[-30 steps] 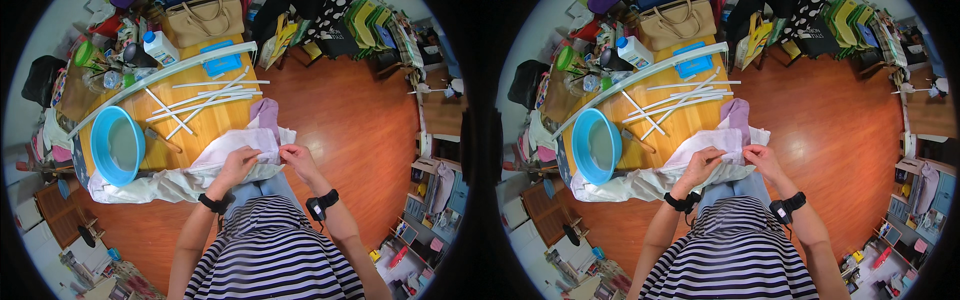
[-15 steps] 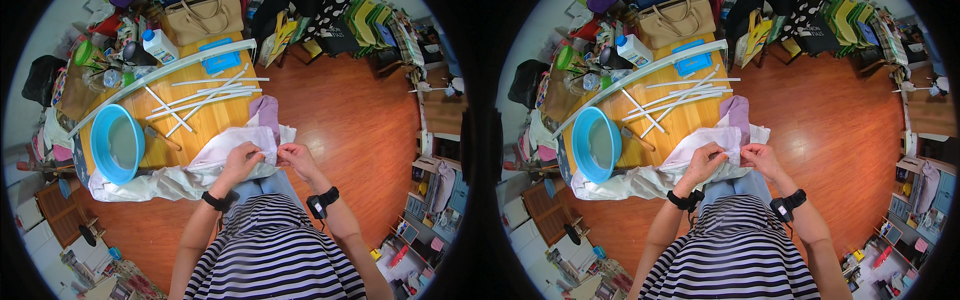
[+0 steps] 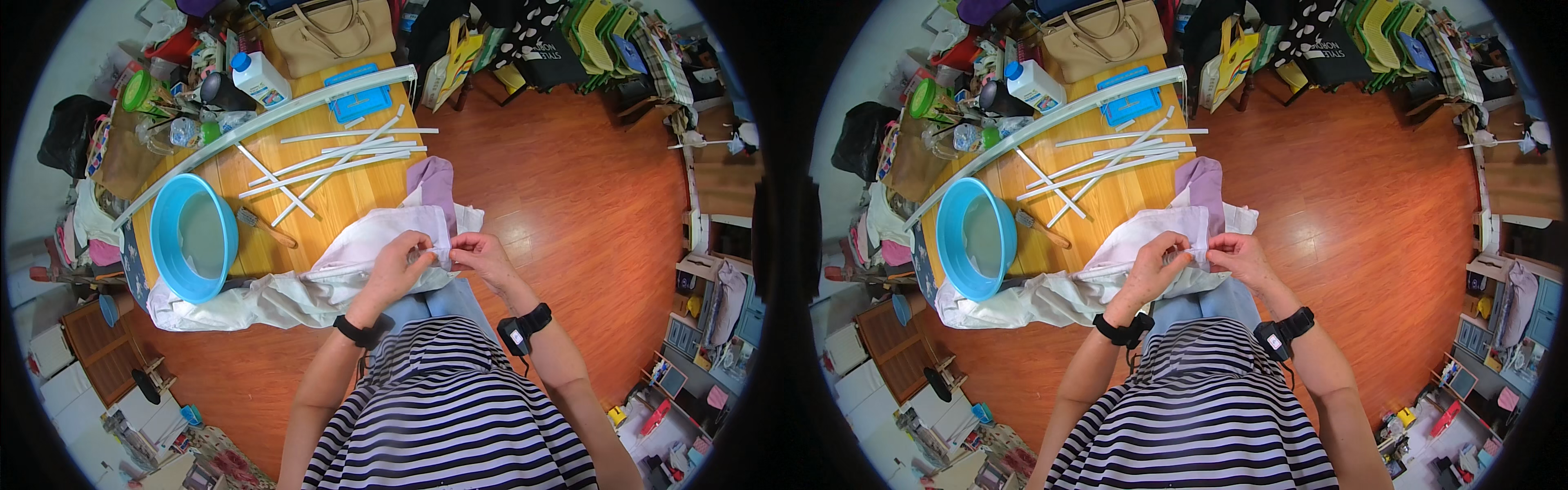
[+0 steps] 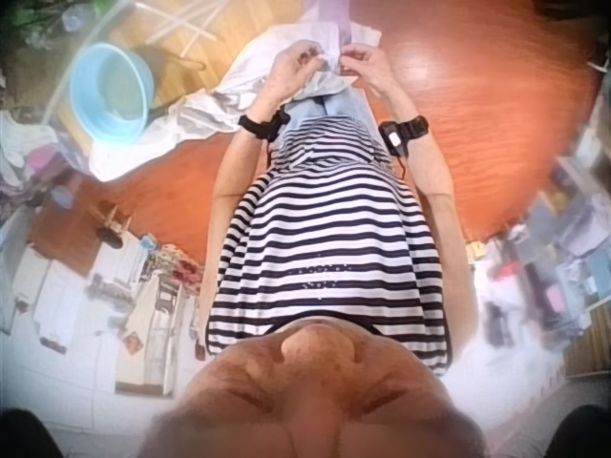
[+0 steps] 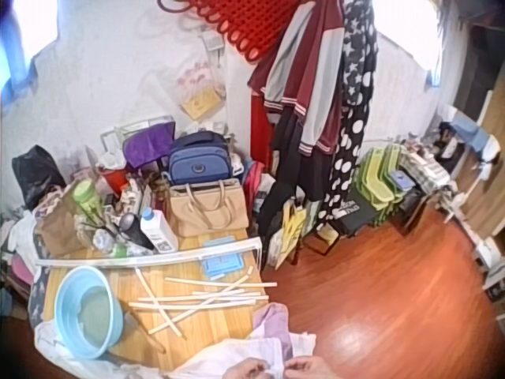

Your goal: The person inserts several white plastic tubes into the internal sleeves of a purple and white cloth item on a table, turning and adjusting the cloth to find each entry point.

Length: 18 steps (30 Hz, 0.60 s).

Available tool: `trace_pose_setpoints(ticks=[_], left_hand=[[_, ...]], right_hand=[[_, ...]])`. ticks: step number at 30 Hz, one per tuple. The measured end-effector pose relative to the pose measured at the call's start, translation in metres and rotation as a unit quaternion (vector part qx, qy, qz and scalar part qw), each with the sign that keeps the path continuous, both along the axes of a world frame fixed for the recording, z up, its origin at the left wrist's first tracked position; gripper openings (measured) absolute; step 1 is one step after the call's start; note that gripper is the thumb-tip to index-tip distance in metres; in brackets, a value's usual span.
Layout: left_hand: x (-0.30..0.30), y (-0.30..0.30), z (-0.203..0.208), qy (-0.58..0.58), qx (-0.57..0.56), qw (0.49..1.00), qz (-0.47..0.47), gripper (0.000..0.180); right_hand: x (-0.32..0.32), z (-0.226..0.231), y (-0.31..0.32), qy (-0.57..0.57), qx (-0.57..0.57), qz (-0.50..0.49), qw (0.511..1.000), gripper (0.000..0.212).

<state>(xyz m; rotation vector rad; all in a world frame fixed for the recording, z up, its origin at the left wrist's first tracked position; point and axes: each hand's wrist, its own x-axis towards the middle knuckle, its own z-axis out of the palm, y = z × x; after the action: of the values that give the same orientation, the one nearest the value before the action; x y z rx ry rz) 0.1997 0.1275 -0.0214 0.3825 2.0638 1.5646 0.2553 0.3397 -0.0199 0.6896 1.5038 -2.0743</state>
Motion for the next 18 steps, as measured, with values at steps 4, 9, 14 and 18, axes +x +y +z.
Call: trace_pose_setpoints(ticks=[4,9,14,18], left_hand=[[0.001,0.002,-0.008,-0.029,-0.003,1.0,-0.008,0.01],[0.002,0.003,-0.01,-0.081,0.042,0.996,-0.002,0.006],[0.001,-0.001,-0.012,-0.112,0.05,0.992,-0.007,0.005],[0.001,-0.003,-0.009,-0.115,0.062,0.991,-0.012,0.006]], right_hand=[[0.0,-0.001,0.002,0.018,0.002,0.02,1.0,0.01],[-0.001,-0.004,0.003,0.008,0.001,0.015,1.0,0.007],[-0.001,-0.003,0.003,-0.018,-0.03,0.017,0.999,0.007],[-0.001,-0.002,0.004,0.005,-0.028,0.038,0.999,0.01]])
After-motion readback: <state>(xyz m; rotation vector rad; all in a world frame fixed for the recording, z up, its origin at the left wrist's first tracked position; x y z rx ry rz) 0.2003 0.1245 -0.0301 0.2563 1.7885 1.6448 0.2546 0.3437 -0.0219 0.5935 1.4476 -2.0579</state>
